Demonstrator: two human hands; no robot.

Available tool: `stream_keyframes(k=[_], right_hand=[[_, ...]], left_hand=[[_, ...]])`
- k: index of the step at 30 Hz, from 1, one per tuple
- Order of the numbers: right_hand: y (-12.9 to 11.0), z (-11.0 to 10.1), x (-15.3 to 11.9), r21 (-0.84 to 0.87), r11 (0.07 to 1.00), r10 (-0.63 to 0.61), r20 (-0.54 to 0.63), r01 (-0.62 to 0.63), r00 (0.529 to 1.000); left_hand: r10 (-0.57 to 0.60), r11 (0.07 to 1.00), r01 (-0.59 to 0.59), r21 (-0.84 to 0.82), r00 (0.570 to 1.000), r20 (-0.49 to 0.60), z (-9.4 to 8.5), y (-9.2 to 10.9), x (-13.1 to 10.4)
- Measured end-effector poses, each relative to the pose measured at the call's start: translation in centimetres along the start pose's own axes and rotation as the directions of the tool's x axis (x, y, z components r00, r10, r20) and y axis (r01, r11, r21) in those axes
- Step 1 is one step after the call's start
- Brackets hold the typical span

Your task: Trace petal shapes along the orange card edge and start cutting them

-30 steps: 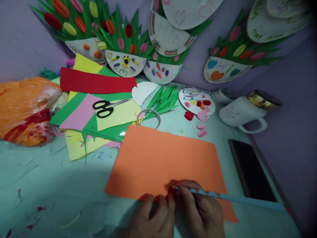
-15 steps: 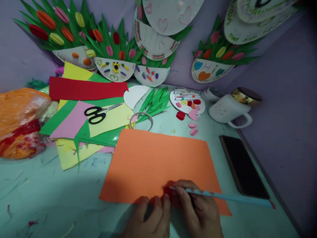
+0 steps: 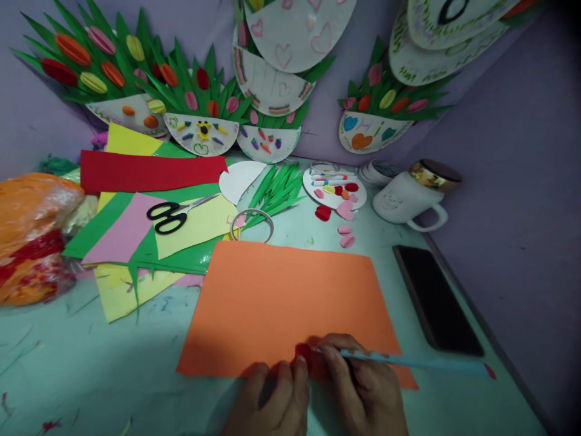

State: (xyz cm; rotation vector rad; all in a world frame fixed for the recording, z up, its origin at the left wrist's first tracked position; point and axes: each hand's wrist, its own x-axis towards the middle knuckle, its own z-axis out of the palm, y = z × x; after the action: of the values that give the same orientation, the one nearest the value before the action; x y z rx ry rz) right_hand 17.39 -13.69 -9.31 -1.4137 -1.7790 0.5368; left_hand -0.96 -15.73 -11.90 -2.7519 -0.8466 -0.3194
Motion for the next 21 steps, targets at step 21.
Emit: stream_keyframes(k=[21], right_hand=[[-0.7, 0.2, -0.7, -0.019, 1.000, -0.022, -0.064, 0.020, 0.998]], left_hand=[[-0.019, 0.996, 0.038, -0.084, 0.976, 0.217, -1.5, -0.2, 1.1]])
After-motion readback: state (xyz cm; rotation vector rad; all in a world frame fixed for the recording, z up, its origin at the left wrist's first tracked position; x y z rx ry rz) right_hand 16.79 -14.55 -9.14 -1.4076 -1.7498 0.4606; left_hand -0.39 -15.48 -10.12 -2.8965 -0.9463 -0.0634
